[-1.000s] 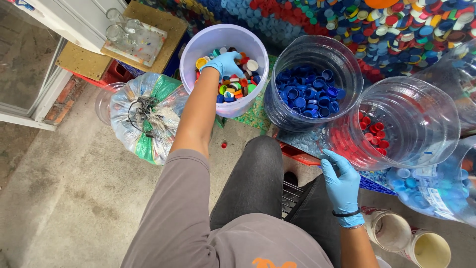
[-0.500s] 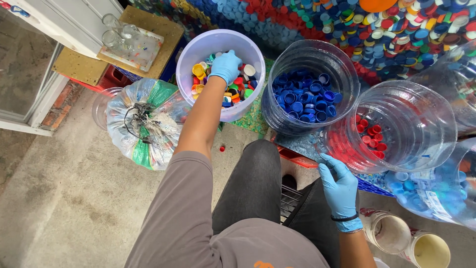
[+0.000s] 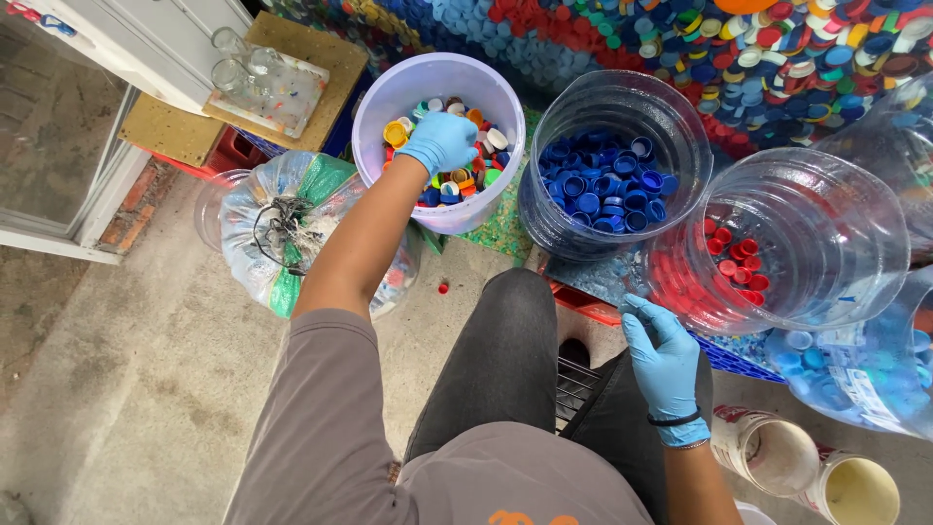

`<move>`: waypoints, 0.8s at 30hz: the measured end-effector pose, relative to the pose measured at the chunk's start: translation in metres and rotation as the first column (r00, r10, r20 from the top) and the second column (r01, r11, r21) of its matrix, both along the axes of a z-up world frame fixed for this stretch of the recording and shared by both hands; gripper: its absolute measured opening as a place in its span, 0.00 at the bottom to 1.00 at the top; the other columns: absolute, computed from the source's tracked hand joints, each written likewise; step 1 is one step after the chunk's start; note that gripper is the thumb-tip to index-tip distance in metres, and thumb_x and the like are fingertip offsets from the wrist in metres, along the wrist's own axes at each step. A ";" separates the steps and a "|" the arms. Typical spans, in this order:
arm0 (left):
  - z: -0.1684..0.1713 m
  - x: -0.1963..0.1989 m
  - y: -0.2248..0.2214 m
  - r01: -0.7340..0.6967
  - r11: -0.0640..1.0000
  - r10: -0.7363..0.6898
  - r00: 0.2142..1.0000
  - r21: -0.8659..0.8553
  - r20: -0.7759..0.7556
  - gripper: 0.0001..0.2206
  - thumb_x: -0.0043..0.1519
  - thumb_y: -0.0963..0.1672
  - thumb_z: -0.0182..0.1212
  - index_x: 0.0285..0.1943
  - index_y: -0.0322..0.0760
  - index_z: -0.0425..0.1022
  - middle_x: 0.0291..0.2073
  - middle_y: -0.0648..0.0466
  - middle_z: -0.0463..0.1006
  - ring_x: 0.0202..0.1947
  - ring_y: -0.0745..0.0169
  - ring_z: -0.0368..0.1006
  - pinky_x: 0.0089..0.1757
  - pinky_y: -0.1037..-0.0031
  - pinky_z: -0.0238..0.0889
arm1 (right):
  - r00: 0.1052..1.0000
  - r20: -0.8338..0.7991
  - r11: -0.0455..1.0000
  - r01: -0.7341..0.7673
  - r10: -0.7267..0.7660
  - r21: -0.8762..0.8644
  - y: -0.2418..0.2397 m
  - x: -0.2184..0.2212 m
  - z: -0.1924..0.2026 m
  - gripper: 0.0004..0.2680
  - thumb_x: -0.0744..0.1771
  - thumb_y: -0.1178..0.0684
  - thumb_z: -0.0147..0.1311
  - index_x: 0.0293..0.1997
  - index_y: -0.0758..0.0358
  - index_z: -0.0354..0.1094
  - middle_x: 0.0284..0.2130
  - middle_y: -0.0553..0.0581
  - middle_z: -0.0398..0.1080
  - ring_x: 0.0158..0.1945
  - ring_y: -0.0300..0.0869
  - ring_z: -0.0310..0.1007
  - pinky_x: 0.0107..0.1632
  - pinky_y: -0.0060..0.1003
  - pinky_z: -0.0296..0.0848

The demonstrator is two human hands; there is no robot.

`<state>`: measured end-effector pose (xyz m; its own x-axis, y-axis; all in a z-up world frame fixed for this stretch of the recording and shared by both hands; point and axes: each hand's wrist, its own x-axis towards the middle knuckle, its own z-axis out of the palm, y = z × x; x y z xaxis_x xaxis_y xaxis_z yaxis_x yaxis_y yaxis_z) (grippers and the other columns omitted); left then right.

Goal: The person sorts mixed plastic bottle caps from a white bucket into separate clear containers by color. They pick up caps by hand and place blue caps into one container and red caps into another, continuing the process for the duration of the video.

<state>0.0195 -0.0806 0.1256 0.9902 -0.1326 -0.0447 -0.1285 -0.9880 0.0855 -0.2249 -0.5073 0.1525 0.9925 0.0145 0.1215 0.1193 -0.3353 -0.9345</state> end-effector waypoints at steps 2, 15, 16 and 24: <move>-0.022 0.006 0.002 0.038 0.999 -0.037 0.998 0.029 -0.054 0.14 0.60 0.55 0.62 0.48 0.53 0.82 0.41 0.50 0.84 0.48 0.42 0.80 0.52 0.53 0.68 | 1.000 0.015 1.000 0.002 -0.002 -0.024 0.000 -0.001 -0.001 0.09 0.68 0.61 0.60 0.54 0.64 0.76 0.44 0.66 0.77 0.48 0.53 0.78 0.53 0.50 0.76; 0.020 -0.020 -0.025 -0.135 0.826 0.180 0.983 -0.548 0.029 0.08 0.59 0.50 0.63 0.43 0.51 0.80 0.37 0.53 0.82 0.47 0.49 0.79 0.49 0.58 0.70 | 0.999 0.046 1.000 -0.009 0.010 -0.028 0.018 0.020 0.018 0.14 0.66 0.57 0.65 0.58 0.55 0.76 0.42 0.59 0.79 0.44 0.45 0.79 0.50 0.40 0.77; 0.042 -0.036 -0.044 -0.020 0.683 0.133 0.986 -0.731 0.098 0.06 0.59 0.47 0.64 0.42 0.47 0.81 0.34 0.53 0.83 0.42 0.56 0.79 0.47 0.63 0.71 | 0.997 -0.027 0.990 -0.066 0.070 0.122 0.026 0.026 0.028 0.16 0.66 0.60 0.61 0.61 0.56 0.73 0.45 0.60 0.78 0.46 0.44 0.78 0.51 0.41 0.78; 0.097 -0.112 -0.165 0.510 0.503 -0.120 0.840 -0.698 0.528 0.05 0.59 0.41 0.65 0.42 0.42 0.78 0.41 0.50 0.81 0.44 0.45 0.75 0.45 0.60 0.69 | 0.893 -0.259 0.657 -0.052 0.367 0.752 0.099 0.084 0.104 0.22 0.72 0.38 0.39 0.74 0.54 0.49 0.56 0.68 0.68 0.49 0.53 0.77 0.37 0.46 0.83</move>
<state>-0.0930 -0.2459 0.2230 0.7726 -0.2240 0.5940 -0.6279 -0.4080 0.6628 -0.1406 -0.4080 0.2566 0.9401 0.2940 -0.1724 -0.2930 0.4390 -0.8494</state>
